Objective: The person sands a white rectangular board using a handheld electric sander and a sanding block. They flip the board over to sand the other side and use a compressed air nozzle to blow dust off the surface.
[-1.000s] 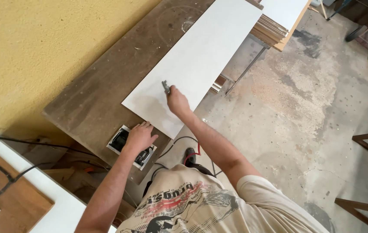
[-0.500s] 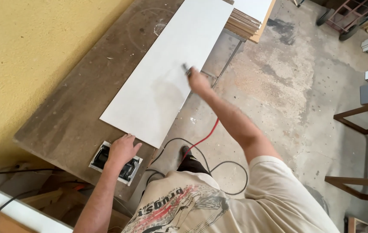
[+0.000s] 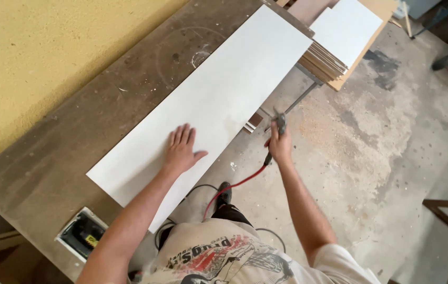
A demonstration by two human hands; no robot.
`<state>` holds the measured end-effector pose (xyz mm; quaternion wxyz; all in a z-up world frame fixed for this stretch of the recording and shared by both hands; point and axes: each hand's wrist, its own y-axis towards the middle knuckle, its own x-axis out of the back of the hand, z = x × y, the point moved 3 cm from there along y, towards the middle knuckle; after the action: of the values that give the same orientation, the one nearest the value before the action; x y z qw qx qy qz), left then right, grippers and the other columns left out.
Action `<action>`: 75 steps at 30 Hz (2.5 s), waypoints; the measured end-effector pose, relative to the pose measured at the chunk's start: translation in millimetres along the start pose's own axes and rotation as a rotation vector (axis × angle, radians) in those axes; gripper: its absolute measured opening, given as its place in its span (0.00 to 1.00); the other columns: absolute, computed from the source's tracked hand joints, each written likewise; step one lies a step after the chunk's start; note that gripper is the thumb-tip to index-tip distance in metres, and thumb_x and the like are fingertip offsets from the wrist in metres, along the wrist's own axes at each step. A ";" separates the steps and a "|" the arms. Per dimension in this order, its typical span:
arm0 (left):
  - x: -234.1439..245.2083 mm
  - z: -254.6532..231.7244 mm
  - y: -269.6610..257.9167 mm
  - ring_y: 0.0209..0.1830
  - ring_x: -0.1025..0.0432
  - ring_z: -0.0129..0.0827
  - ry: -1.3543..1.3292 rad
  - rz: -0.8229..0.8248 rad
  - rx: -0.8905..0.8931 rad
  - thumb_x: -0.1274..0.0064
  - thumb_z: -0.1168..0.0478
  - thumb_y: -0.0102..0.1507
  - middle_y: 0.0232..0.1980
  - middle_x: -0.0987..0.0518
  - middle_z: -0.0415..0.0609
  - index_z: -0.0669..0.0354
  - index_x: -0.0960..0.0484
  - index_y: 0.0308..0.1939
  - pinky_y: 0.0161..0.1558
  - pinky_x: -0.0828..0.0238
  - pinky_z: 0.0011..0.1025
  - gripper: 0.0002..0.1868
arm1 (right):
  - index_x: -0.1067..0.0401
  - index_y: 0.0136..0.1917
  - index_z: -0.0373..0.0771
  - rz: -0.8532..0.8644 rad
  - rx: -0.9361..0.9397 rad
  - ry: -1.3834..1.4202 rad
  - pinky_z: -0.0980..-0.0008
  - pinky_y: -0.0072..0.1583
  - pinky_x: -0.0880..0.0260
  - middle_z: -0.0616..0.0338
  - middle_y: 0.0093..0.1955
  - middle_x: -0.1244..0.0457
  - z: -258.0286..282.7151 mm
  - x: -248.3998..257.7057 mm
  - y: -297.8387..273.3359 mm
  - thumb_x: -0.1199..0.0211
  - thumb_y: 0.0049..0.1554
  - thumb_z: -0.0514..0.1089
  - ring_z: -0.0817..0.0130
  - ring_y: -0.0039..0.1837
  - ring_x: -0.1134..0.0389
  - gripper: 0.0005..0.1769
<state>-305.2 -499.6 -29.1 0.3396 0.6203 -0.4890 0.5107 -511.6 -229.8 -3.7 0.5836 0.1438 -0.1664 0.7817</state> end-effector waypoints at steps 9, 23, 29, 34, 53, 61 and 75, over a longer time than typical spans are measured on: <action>-9.9 -104.9 188.6 0.85 0.64 0.60 0.040 0.139 0.030 0.68 0.27 0.68 0.85 0.55 0.57 0.47 0.48 0.83 0.77 0.78 0.67 0.45 | 0.28 0.65 0.42 0.216 -0.191 0.040 0.73 0.30 0.35 0.56 0.23 0.35 25.8 30.6 -36.5 0.54 0.70 0.51 0.66 0.23 0.37 0.20; 44.0 -166.1 17.1 0.44 0.22 0.56 -1.161 0.394 0.160 0.38 0.44 0.60 0.38 0.19 0.59 0.61 0.25 0.48 0.50 0.28 0.53 0.26 | 0.41 0.72 0.38 0.782 -0.041 0.425 0.67 0.42 0.27 0.46 0.41 0.32 58.6 -43.3 -26.8 0.48 0.67 0.58 0.63 0.36 0.29 0.28; -62.8 -96.8 -51.8 0.30 0.19 0.43 -1.179 0.135 0.464 0.48 0.38 0.69 0.27 0.18 0.52 0.53 0.16 0.45 0.40 0.23 0.42 0.23 | 0.29 0.70 0.42 0.731 0.737 -0.115 0.48 0.68 0.35 0.44 0.67 0.33 20.3 -75.4 22.0 0.49 0.64 0.65 0.45 0.66 0.31 0.32; -59.0 -94.4 -69.8 0.42 0.21 0.59 -1.076 0.118 0.563 0.48 0.34 0.67 0.31 0.18 0.64 0.60 0.16 0.37 0.41 0.28 0.52 0.30 | 0.41 0.81 0.45 0.338 0.876 -0.907 0.48 0.80 0.57 0.53 0.85 0.54 -13.2 -93.0 58.7 0.49 0.62 0.75 0.47 0.85 0.57 0.45; 1.3 -164.2 40.8 0.23 0.31 0.33 -0.889 0.445 0.670 0.48 0.40 0.65 0.24 0.21 0.50 0.55 0.15 0.35 0.33 0.39 0.31 0.22 | 0.74 0.84 0.40 0.538 0.498 -1.019 0.45 0.80 0.78 0.45 0.86 0.78 2.4 5.9 364.7 0.78 0.56 0.84 0.48 0.86 0.80 0.60; 12.2 -165.8 46.2 0.21 0.39 0.32 -0.808 0.445 0.760 0.49 0.41 0.68 0.20 0.31 0.46 0.57 0.28 0.27 0.31 0.44 0.30 0.26 | 0.68 0.85 0.38 0.521 0.554 -0.996 0.42 0.81 0.71 0.42 0.87 0.71 24.6 -28.3 460.2 0.70 0.58 0.83 0.41 0.86 0.74 0.59; -6.1 -149.6 -19.9 0.21 0.40 0.30 -0.902 0.167 0.951 0.46 0.44 0.68 0.20 0.30 0.45 0.57 0.29 0.26 0.28 0.46 0.31 0.24 | 0.59 0.84 0.38 0.375 0.879 -0.933 0.38 0.79 0.62 0.44 0.86 0.63 11.0 -186.7 407.6 0.62 0.63 0.80 0.39 0.85 0.65 0.54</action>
<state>-331.3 -354.5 3.6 -0.2503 0.8159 -0.3508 0.3856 -850.8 -503.3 -109.7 0.1917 0.6599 -0.0896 0.7210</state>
